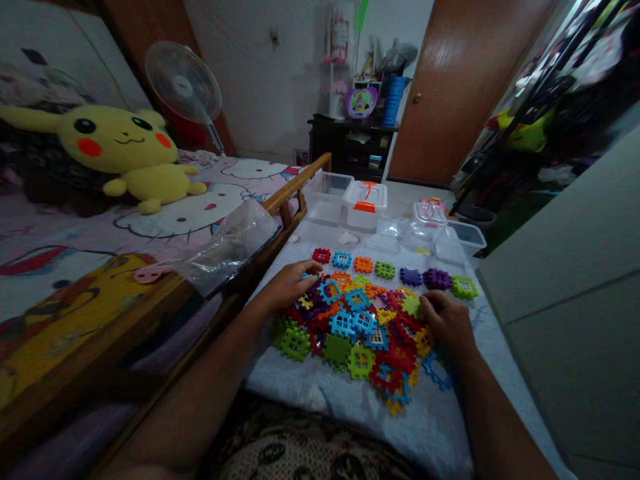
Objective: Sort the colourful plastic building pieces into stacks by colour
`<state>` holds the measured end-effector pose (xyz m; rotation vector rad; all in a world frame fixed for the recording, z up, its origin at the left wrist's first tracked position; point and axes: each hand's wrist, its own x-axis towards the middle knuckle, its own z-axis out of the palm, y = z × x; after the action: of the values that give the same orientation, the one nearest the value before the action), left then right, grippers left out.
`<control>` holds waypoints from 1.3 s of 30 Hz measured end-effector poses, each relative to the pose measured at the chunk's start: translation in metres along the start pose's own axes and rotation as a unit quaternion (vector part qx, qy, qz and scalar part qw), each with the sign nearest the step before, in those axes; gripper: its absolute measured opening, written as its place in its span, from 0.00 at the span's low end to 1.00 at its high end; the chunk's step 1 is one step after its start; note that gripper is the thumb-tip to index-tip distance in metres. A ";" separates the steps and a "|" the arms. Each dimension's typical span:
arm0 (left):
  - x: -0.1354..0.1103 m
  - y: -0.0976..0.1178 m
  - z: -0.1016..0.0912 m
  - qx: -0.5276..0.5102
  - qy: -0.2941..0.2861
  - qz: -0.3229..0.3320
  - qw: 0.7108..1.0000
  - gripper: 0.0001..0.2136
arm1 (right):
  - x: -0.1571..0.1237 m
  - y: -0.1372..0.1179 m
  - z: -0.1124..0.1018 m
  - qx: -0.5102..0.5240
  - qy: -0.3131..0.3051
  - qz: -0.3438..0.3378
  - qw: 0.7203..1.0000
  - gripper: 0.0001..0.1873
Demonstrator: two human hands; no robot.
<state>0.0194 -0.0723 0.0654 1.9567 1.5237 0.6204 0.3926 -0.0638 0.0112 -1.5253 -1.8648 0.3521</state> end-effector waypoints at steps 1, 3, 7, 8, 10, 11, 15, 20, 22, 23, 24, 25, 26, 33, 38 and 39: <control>0.003 -0.003 0.000 0.033 0.005 0.007 0.999 0.15 | 0.000 0.000 0.000 -0.001 -0.001 0.001 1.000 0.15; 0.008 -0.013 -0.002 0.086 -0.016 0.012 0.996 0.18 | 0.000 0.001 -0.001 0.000 -0.001 0.001 1.000 0.15; 0.016 -0.029 -0.006 0.126 -0.105 -0.008 0.986 0.24 | 0.000 0.002 -0.001 0.001 0.001 -0.002 1.000 0.15; 0.017 -0.032 -0.006 0.125 -0.112 -0.013 0.986 0.24 | 0.000 0.002 -0.001 0.000 0.003 -0.003 1.000 0.15; 0.018 -0.034 -0.007 0.116 -0.112 -0.019 0.987 0.23 | 0.000 0.002 -0.001 -0.001 0.005 -0.005 1.000 0.15; 0.019 -0.035 -0.007 0.111 -0.111 -0.021 0.987 0.22 | 0.000 0.001 -0.001 -0.001 0.005 -0.006 1.000 0.15; 0.020 -0.036 -0.007 0.112 -0.109 -0.006 0.988 0.19 | 0.001 -0.001 0.000 -0.002 0.006 -0.008 1.000 0.15; 0.020 -0.038 -0.005 0.111 -0.117 0.020 0.987 0.25 | 0.001 -0.001 0.001 -0.010 0.005 -0.011 1.000 0.15; 0.022 -0.041 -0.004 0.099 -0.124 0.018 0.987 0.27 | 0.001 0.000 0.001 -0.011 0.004 -0.012 1.000 0.15; 0.023 -0.042 -0.004 0.090 -0.123 0.014 0.988 0.28 | 0.001 0.000 0.001 -0.010 0.003 -0.011 1.000 0.15; 0.024 -0.044 -0.003 0.082 -0.117 0.011 0.990 0.29 | 0.001 0.000 0.001 -0.008 0.003 -0.009 1.000 0.15; 0.025 -0.045 -0.003 0.077 -0.108 0.010 0.991 0.31 | 0.001 0.000 0.001 -0.006 0.003 -0.007 1.000 0.15; 0.026 -0.046 -0.003 0.077 -0.095 0.011 0.992 0.31 | 0.001 0.000 0.001 -0.005 0.004 -0.005 1.000 0.15; 0.024 -0.039 -0.004 0.118 -0.035 0.031 0.992 0.18 | 0.001 0.000 0.001 0.000 0.001 -0.006 1.000 0.15; 0.019 -0.025 -0.002 0.116 -0.030 0.057 0.991 0.07 | 0.001 0.001 0.002 0.002 -0.002 -0.010 1.000 0.15; 0.018 -0.023 -0.002 0.114 -0.030 0.058 0.991 0.06 | 0.001 0.002 0.002 0.001 -0.001 -0.011 1.000 0.14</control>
<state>0.0065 -0.0507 0.0513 2.2279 1.5075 0.4469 0.3927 -0.0624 0.0093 -1.5035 -1.8812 0.3459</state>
